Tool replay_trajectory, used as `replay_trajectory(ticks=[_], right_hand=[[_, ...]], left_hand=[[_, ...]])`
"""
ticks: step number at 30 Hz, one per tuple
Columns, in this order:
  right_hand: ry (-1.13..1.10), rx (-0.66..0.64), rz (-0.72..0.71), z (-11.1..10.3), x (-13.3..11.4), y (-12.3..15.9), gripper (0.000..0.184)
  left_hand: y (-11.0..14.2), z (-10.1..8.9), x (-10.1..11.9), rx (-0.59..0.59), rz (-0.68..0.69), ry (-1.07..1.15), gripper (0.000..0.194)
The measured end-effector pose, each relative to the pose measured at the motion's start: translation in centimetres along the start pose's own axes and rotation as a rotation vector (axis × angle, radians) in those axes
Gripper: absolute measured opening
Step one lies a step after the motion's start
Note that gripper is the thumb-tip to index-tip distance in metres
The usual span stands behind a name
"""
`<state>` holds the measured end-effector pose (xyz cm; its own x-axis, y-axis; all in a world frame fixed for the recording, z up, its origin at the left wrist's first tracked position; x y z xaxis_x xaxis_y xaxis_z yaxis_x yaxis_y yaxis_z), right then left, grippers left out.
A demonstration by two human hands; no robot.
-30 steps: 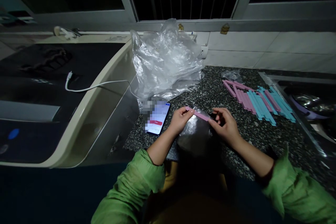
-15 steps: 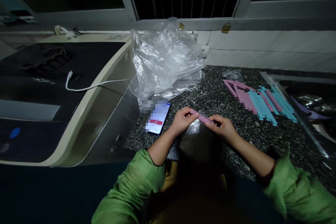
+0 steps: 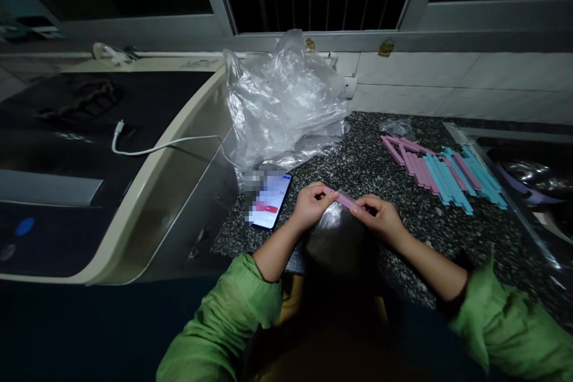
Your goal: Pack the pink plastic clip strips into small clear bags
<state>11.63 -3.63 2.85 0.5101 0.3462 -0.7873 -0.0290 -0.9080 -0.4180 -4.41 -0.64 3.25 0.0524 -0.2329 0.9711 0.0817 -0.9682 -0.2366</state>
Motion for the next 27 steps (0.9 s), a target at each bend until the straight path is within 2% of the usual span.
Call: replay_trajectory(ticks=[6, 10, 13, 18, 27], right_hand=[[-0.010, 0.027, -0.025, -0.4, -0.3, -0.3, 0.018], [-0.010, 0.089, -0.039, -1.4, -0.2, -0.8, 0.019], [-0.011, 0.137, -0.026, -2.1, 0.2, -1.2, 0.021], [-0.015, 0.192, 0.016, -2.8, 0.6, -1.6, 0.025], [-0.018, 0.210, 0.029, -3.0, 0.7, -1.7, 0.026]], left_hand=[[0.2, 0.3, -0.1, -0.040, -0.051, 0.033, 0.023], [0.6, 1.1, -0.4, -0.157, -0.125, 0.005, 0.028], [0.8, 1.5, -0.7, -0.219, -0.127, -0.056, 0.037], [0.9, 1.7, -1.3, -0.250, -0.135, -0.098, 0.038], [1.0, 1.8, -1.6, -0.271, -0.155, -0.115, 0.044]])
Point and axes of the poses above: each hand's wrist, its own y-axis away from the middle knuckle, its own z-axis out of the palm, x = y × z, the point moved 6 cm from there along -y, towards the middle knuckle, and after that the axes turned 13 degrees about x, right-handed, at the moved point
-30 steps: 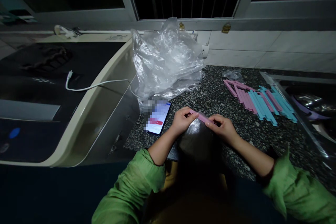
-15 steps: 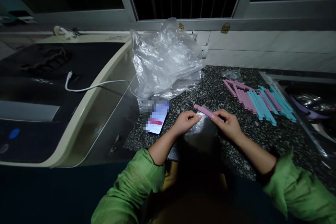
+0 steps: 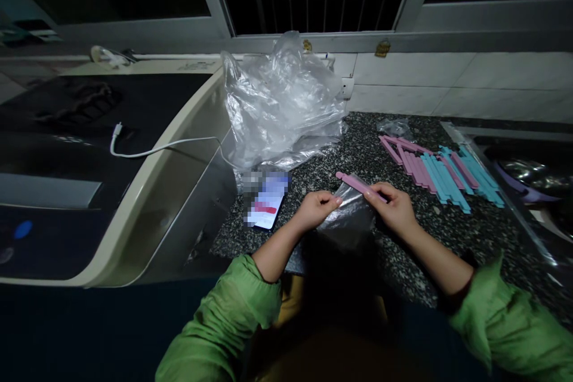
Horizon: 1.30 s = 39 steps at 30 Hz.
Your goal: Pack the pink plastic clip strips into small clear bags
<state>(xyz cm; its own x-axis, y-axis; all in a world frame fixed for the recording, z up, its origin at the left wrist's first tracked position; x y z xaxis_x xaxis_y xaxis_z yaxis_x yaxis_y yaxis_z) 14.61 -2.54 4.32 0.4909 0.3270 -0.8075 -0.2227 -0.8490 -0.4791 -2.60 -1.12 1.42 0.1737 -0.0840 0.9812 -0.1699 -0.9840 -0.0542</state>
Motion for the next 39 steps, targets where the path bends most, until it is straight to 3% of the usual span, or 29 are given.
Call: replay_trajectory(ticks=[10, 16, 21, 28, 34, 39], right_hand=[[-0.033, 0.064, 0.119, -1.1, 1.2, -0.8, 0.030], [-0.025, 0.110, 0.104, -1.7, 1.5, -1.3, 0.031], [-0.041, 0.057, 0.107, -1.6, 1.1, -1.4, 0.032], [-0.036, -0.158, 0.078, -0.1, 0.0, -0.9, 0.033], [-0.084, -0.146, 0.173, -0.5, 0.9, -1.0, 0.036], [-0.158, -0.170, 0.280, 0.2, 2.0, -0.5, 0.042]], left_hand=[[0.2, 0.2, -0.3, -0.057, -0.048, 0.018, 0.050], [0.1, 0.3, -0.2, -0.057, 0.000, 0.017, 0.049], [0.2, 0.4, 0.0, -0.093, 0.014, 0.021, 0.044], [-0.9, 0.4, 1.4, 0.078, -0.001, 0.201, 0.038], [-2.8, 2.5, 1.8, 0.094, -0.048, 0.303, 0.037], [-3.1, 1.7, 0.3, 0.247, -0.099, 0.457, 0.038]])
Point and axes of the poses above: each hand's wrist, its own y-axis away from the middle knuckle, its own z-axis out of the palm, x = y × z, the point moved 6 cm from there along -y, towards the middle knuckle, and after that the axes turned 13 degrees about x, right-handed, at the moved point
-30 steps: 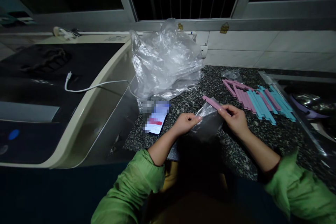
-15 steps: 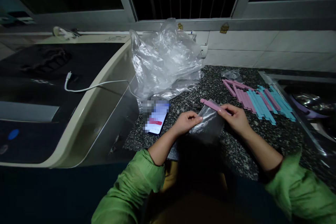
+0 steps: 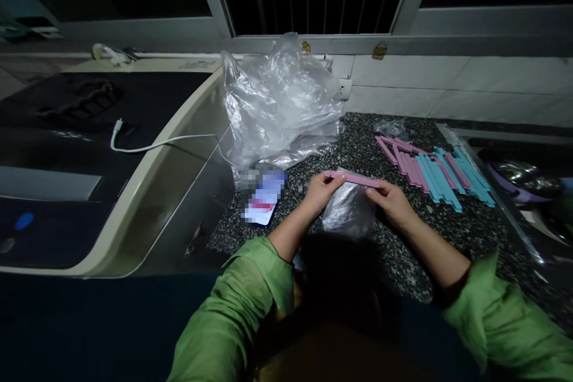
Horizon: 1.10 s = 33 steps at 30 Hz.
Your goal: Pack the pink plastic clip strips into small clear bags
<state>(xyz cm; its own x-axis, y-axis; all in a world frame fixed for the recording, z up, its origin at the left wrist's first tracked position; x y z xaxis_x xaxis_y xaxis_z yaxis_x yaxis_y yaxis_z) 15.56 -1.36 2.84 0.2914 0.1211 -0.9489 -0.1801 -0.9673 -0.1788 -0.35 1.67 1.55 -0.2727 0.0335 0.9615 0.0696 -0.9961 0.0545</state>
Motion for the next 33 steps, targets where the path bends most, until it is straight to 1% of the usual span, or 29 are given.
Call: replay_trajectory(ticks=[3, 6, 9, 13, 16, 21, 23, 27, 33], right_hand=[[0.026, -0.049, 0.019, 1.0, 0.7, 0.3, 0.039], [0.037, -0.037, 0.015, 1.3, 1.1, 0.5, 0.036], [0.042, -0.019, 0.021, 1.4, 1.4, 0.4, 0.034], [0.054, -0.025, 0.030, 1.4, 1.4, 0.3, 0.033], [0.069, -0.075, 0.031, 1.4, 1.2, 0.3, 0.033], [0.127, -0.205, 0.046, 1.7, 1.0, 0.7, 0.035], [0.141, -0.235, 0.034, 1.9, 0.9, 0.8, 0.035], [0.180, -0.221, -0.019, 2.1, 0.8, 1.0, 0.034], [0.256, -0.201, -0.129, 2.1, 0.8, 0.9, 0.030]], left_hand=[[-0.3, -0.9, -0.1, 0.073, 0.005, 0.069, 0.036], [-0.4, -1.2, 0.1, 0.110, 0.029, 0.072, 0.035], [-0.4, -1.2, 0.2, 0.110, 0.040, 0.074, 0.035], [-0.3, -1.1, 0.3, 0.098, 0.031, 0.098, 0.037], [-0.4, -1.4, 0.4, 0.116, 0.033, 0.118, 0.039], [-1.1, -2.3, 0.6, 0.190, 0.047, 0.174, 0.042], [-1.3, -2.6, 0.8, 0.204, 0.058, 0.204, 0.040], [-1.7, -2.9, 0.8, 0.212, 0.053, 0.234, 0.040], [-1.5, -3.0, 1.0, 0.238, 0.084, 0.153, 0.037]])
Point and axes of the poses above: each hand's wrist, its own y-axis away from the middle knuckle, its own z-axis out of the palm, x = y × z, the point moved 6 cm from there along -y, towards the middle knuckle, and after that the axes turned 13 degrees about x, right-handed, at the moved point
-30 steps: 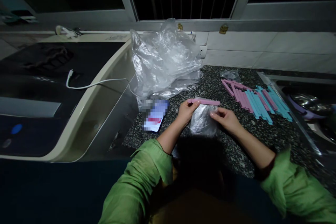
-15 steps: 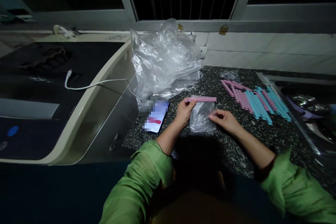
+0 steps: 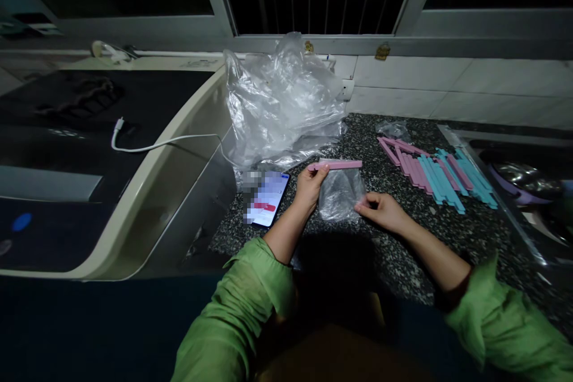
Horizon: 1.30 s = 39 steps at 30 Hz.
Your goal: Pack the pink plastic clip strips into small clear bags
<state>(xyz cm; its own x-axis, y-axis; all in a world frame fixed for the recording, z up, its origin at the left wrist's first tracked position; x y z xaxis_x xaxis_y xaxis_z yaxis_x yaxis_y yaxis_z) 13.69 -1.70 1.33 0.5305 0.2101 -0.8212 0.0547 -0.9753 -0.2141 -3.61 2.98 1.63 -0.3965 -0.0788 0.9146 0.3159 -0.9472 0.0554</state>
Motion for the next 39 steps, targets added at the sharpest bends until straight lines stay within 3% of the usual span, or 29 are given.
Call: replay_trajectory(ticks=[3, 5, 7, 10, 15, 19, 23, 27, 33, 35, 39], right_hand=[[0.054, 0.225, -0.070, -1.8, -0.5, -0.3, 0.028], [0.166, 0.435, -0.200, -3.4, -1.6, -0.3, 0.033], [0.310, 0.536, -0.362, -4.2, -2.8, -0.1, 0.035], [0.469, 0.508, -0.519, -3.9, -3.7, 0.1, 0.024], [0.634, 0.474, -0.586, -3.3, -3.7, 0.3, 0.021], [0.667, 0.468, -0.591, -3.3, -3.5, 0.2, 0.021], [0.634, 0.554, -0.567, -4.0, -3.1, -0.3, 0.022], [0.666, 0.591, -0.537, -4.5, -2.5, -1.3, 0.023], [0.679, 0.628, -0.457, -5.8, -0.6, -4.5, 0.025], [0.687, 0.654, -0.398, -6.5, 0.4, -6.4, 0.027], [0.741, 0.660, -0.230, -7.8, 1.9, -10.8, 0.030]], left_hand=[[0.4, 0.3, -0.2, -0.034, -0.019, -0.020, 0.038], [0.9, 0.8, -0.3, -0.099, -0.032, -0.051, 0.039], [1.5, 1.4, -0.4, -0.181, -0.023, -0.107, 0.038], [2.0, 1.9, -0.6, -0.263, 0.019, -0.191, 0.036], [1.8, 1.9, -0.9, -0.274, 0.042, -0.223, 0.036], [1.8, 1.8, -1.2, -0.304, 0.001, -0.219, 0.037], [2.1, 1.9, -2.2, -0.397, -0.052, -0.276, 0.037], [1.5, 1.9, -3.5, -0.387, -0.074, -0.349, 0.034], [-1.0, 4.2, -5.1, -0.373, -0.160, -0.195, 0.034], [-2.3, 5.3, -5.5, -0.333, -0.161, -0.135, 0.032], [-5.1, 7.3, -5.9, -0.147, -0.081, -0.032, 0.029]])
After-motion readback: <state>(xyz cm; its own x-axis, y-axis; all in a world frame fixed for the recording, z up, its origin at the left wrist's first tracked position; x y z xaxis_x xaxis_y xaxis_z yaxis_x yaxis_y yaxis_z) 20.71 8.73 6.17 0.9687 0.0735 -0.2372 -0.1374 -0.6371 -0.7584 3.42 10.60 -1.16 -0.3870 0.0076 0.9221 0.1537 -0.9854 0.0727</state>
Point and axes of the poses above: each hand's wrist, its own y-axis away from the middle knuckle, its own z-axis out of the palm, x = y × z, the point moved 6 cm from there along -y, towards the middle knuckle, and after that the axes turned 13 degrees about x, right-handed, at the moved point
